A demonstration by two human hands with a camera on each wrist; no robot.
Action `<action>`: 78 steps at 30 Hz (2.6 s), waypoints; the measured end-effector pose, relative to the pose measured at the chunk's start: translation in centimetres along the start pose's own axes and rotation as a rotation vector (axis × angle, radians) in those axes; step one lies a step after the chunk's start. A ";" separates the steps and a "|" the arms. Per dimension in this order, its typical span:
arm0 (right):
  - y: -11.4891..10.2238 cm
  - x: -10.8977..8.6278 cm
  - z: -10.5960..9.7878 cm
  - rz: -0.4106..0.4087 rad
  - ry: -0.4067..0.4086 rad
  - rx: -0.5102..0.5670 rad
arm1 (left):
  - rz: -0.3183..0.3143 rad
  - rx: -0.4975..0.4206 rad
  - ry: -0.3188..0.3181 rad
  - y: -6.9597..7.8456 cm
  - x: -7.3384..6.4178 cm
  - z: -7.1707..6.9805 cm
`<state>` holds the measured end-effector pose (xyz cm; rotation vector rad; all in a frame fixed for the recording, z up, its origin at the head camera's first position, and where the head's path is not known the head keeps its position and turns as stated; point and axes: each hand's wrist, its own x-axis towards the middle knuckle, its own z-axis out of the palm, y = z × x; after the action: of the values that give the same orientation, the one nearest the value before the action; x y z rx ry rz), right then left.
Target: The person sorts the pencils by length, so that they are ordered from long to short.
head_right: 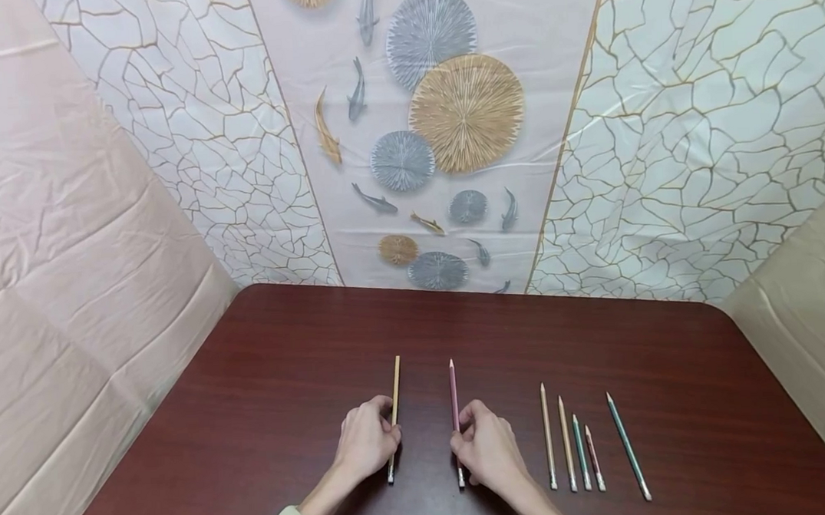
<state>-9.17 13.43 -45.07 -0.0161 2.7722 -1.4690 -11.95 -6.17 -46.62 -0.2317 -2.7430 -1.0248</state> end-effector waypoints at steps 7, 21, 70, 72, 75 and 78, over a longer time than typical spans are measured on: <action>-0.6 0.4 1.2 -0.023 -0.033 0.019 | -0.015 0.016 -0.006 -0.7 0.0 -0.8; -1.8 1.1 3.3 -0.064 -0.096 0.045 | 0.005 0.079 0.019 -2.0 -0.2 -1.5; -3.4 2.6 7.6 -0.073 -0.147 0.075 | -0.002 0.028 0.028 -2.7 -0.5 -1.4; -3.4 2.6 7.7 -0.070 -0.146 0.078 | -0.005 0.025 0.028 -2.7 -0.5 -1.4; -3.4 2.7 7.7 -0.062 -0.144 0.089 | -0.005 0.021 0.029 -2.7 -0.5 -1.5; -3.4 2.8 7.8 -0.058 -0.143 0.098 | 0.003 0.024 0.029 -2.7 -0.5 -1.5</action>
<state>-11.83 5.05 -46.58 -0.1946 2.6063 -1.5487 -11.87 -9.22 -47.33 -0.2152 -2.7264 -0.9867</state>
